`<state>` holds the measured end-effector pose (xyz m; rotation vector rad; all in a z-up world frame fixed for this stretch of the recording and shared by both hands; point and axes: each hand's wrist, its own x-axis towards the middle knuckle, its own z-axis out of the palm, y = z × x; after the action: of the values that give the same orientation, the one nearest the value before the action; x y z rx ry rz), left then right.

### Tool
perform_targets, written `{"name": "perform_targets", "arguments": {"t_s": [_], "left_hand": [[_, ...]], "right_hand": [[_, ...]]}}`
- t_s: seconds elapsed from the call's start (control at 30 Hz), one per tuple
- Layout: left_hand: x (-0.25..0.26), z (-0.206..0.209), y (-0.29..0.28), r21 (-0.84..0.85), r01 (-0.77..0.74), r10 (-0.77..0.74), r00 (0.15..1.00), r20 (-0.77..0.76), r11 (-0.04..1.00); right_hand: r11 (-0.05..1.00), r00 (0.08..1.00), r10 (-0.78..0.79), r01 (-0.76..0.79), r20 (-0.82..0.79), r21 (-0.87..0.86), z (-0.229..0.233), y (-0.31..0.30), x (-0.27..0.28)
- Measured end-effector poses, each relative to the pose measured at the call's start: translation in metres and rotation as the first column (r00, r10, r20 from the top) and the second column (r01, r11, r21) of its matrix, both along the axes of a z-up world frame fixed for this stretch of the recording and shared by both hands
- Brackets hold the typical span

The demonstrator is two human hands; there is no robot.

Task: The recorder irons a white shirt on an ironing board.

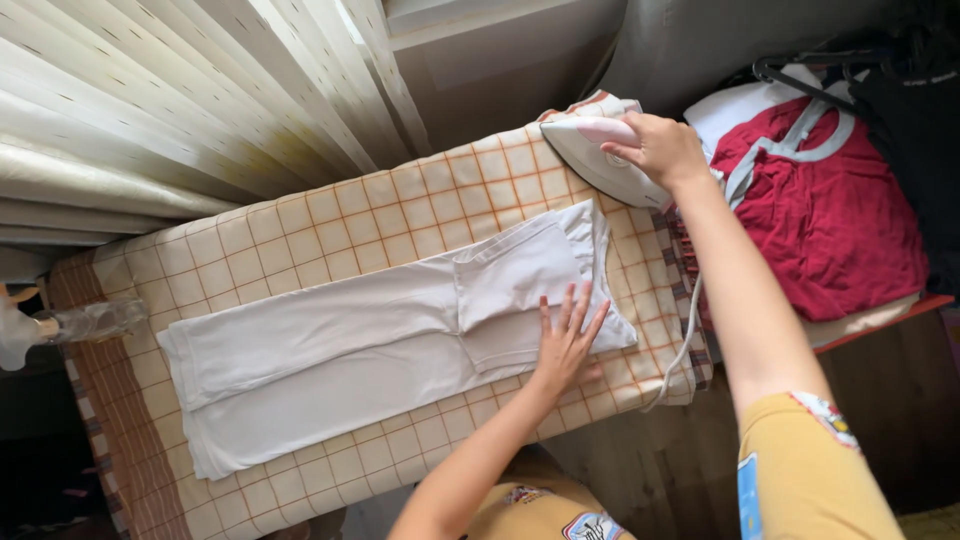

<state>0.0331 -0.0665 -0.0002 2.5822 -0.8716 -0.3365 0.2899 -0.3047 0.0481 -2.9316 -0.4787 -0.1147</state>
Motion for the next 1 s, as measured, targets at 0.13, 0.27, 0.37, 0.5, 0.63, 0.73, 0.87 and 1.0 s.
{"name": "perform_targets", "arguments": {"t_s": [0.13,0.27,0.37,0.5,0.63,0.73,0.87,1.0], "left_hand": [[-0.010,-0.050,-0.034,-0.055,-0.121,0.122,0.993,0.006,0.991],[-0.020,-0.072,-0.050,-0.243,-0.208,0.232,0.970,0.071,0.947],[-0.011,-0.061,-0.040,-0.374,-0.258,0.254,0.965,-0.061,0.891],[0.011,-0.048,-0.010,-0.803,-0.535,-0.151,0.799,-0.582,0.264],[0.029,0.027,0.084,-0.517,-0.766,-0.545,0.638,-0.544,-0.381],[0.010,0.055,0.181,-0.232,-0.728,-0.470,0.618,-0.630,-0.646],[-0.037,0.022,0.309,-0.145,-0.342,-0.169,0.735,-0.657,-0.928],[-0.069,-0.019,0.390,-0.284,-0.046,0.211,0.558,-0.803,-0.958]], "right_hand": [[0.984,0.992,-0.036,0.014,0.118,0.180,-0.002,0.005,-0.009],[0.981,0.989,-0.134,0.123,0.065,0.152,-0.001,0.006,-0.008],[0.983,0.988,-0.145,0.137,0.057,0.123,-0.004,0.002,-0.007],[0.987,0.987,-0.153,0.151,0.037,0.054,-0.007,-0.001,-0.006],[0.990,0.989,-0.139,0.140,0.040,-0.003,-0.016,-0.008,-0.006],[0.984,0.984,-0.177,0.178,0.013,-0.030,-0.023,-0.015,0.000],[0.982,0.982,-0.188,0.188,-0.018,-0.030,-0.028,-0.026,0.004],[0.975,0.971,-0.219,0.221,-0.097,0.006,-0.022,-0.023,0.002]]}}
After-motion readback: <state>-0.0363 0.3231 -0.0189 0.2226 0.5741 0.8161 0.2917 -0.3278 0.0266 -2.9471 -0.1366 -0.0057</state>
